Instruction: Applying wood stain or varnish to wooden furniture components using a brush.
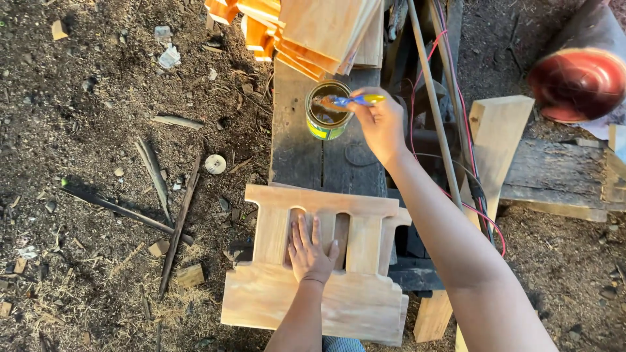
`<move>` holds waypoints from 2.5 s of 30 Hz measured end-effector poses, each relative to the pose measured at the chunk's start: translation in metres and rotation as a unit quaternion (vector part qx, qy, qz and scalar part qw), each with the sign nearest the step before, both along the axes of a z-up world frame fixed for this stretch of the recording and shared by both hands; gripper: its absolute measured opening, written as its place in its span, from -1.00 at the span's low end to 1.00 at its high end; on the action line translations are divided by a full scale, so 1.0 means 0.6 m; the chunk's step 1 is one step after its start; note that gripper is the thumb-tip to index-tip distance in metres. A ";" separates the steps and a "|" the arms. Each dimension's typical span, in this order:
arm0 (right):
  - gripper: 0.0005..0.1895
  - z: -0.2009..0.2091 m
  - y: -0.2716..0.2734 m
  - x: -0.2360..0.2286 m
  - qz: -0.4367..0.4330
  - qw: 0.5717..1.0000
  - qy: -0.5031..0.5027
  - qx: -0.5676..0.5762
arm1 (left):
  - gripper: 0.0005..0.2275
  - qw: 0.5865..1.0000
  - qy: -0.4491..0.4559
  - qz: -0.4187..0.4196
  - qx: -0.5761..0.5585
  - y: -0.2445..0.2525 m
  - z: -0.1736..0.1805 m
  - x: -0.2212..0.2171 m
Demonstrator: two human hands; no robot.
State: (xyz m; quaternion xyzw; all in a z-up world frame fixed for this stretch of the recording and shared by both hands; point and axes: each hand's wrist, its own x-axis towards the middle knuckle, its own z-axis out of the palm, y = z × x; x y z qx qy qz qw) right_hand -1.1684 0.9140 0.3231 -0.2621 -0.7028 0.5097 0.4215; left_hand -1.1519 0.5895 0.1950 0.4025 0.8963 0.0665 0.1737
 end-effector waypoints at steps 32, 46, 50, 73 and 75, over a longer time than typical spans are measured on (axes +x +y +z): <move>-0.81 0.012 0.056 -0.066 0.011 0.958 -0.265 0.112 | -0.15 1.000 -0.002 -0.008 -0.011 -0.007 -0.010 0.002; -0.84 -0.021 0.036 -0.030 0.001 0.997 -0.075 -0.030 | -0.16 0.999 -0.010 -0.010 -0.043 -0.004 -0.004 0.001; -0.81 -0.069 0.033 -0.019 -0.034 0.988 0.015 -0.149 | -0.18 0.996 -0.020 -0.011 -0.087 0.003 0.005 -0.002; -0.64 -0.166 -0.026 -0.011 -0.203 0.852 0.247 -0.415 | -0.15 0.999 -0.017 -0.027 -0.031 -0.009 -0.004 -0.004; -0.65 -0.166 -0.029 -0.011 -0.216 0.841 0.254 -0.427 | -0.16 0.999 -0.019 -0.029 -0.032 -0.009 -0.008 -0.004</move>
